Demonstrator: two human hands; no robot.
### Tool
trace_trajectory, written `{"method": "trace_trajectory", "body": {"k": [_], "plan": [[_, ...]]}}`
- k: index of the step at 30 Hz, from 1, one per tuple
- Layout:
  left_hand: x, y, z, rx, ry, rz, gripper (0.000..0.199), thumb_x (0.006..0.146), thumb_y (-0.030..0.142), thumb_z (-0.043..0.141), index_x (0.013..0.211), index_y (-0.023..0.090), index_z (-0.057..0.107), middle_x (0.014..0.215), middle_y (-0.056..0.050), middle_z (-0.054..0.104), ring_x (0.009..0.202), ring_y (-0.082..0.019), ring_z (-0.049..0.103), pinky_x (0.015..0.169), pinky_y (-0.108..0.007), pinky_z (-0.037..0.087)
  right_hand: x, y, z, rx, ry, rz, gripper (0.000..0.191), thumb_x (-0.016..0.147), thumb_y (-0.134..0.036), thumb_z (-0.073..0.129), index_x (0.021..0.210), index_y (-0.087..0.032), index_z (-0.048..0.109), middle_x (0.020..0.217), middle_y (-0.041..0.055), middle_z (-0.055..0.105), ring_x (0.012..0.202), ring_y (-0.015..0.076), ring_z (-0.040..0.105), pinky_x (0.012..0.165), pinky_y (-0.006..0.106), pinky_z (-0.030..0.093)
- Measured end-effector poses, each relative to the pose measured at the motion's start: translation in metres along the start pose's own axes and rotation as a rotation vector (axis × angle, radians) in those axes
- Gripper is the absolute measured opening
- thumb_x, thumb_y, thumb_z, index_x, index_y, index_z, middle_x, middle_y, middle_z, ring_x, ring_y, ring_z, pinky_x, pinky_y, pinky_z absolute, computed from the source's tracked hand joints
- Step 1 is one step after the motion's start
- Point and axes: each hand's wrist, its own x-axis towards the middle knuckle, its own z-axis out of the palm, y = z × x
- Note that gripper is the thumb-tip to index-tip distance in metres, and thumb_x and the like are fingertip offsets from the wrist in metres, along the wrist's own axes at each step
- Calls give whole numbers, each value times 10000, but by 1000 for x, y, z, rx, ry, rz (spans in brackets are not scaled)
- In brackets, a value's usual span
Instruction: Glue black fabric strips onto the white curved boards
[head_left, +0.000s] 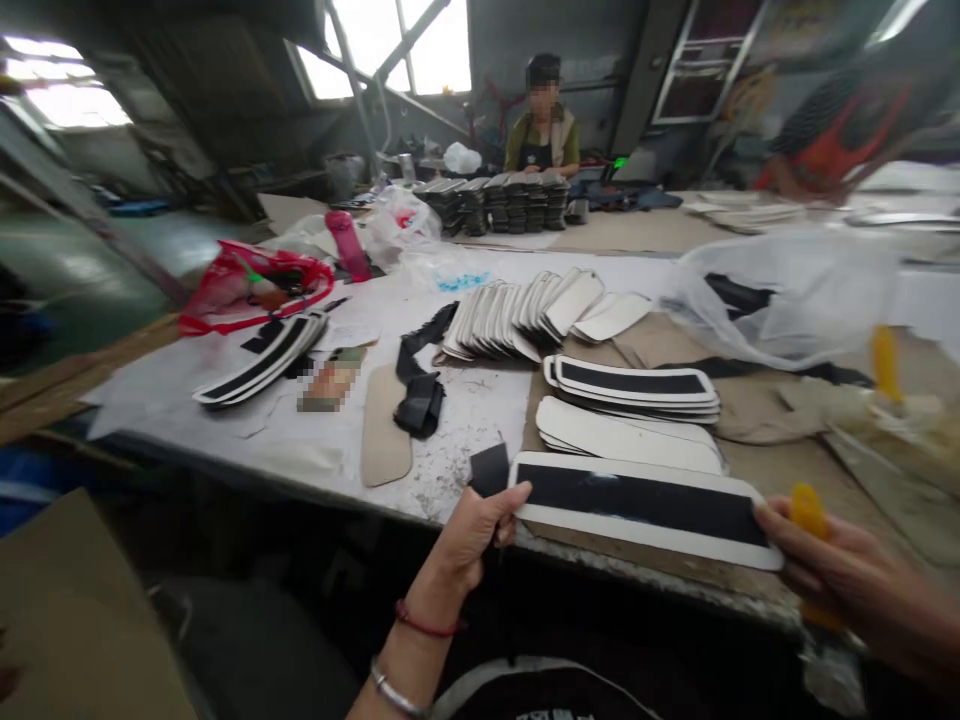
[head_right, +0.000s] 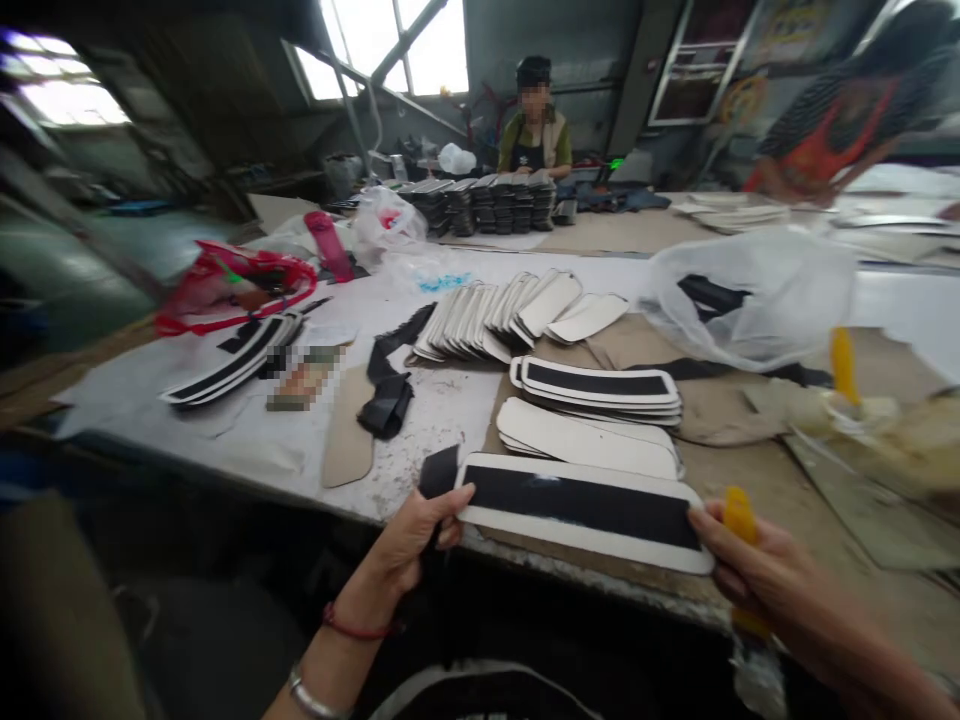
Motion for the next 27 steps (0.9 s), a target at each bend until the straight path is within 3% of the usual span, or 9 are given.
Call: {"method": "trace_trajectory", "body": {"k": [4,9,17,22,24,27], "plan": [[4,-4,-3,-12,83,35,455,635,422,775,587,200,381,418,122,302,368,-17,230,388,-177,167,2,-13,9,97,-104,16,555,729,-760,505,672,-211,439,484,-68,364,452,77,258,442,223,235],[7,-3,-2,-11,163,42,424,595,409,798,628,188,437,426,124,316,363,-19,238,378,-171,170,8,-19,18,74,27,109,567,639,-747,591,637,-209,413,461,-85,340,431,64,253,426,217,171],[8,-2,-4,4,204,18,425,591,416,803,590,177,451,392,109,344,351,-20,265,374,-166,178,1,-45,19,92,-37,54,547,611,-716,652,659,-186,523,528,-38,459,456,85,362,416,219,298],[9,-5,-5,-6,207,-8,444,584,410,809,570,182,428,401,103,354,352,-22,279,363,-169,189,5,-45,16,79,-48,42,560,588,-735,657,655,-191,538,542,-20,496,462,105,429,417,227,362],[10,-5,-6,-37,190,4,427,571,399,817,597,175,454,428,100,378,356,-20,283,361,-171,198,5,-41,14,64,-51,49,537,629,-718,647,651,-195,530,566,-4,534,476,113,474,427,225,386],[13,-3,-6,-63,164,18,378,587,374,811,657,163,506,463,91,414,373,-21,300,367,-170,217,-2,-34,14,-30,-6,30,464,818,-639,517,737,-187,585,679,40,625,588,148,581,503,232,450]]}}
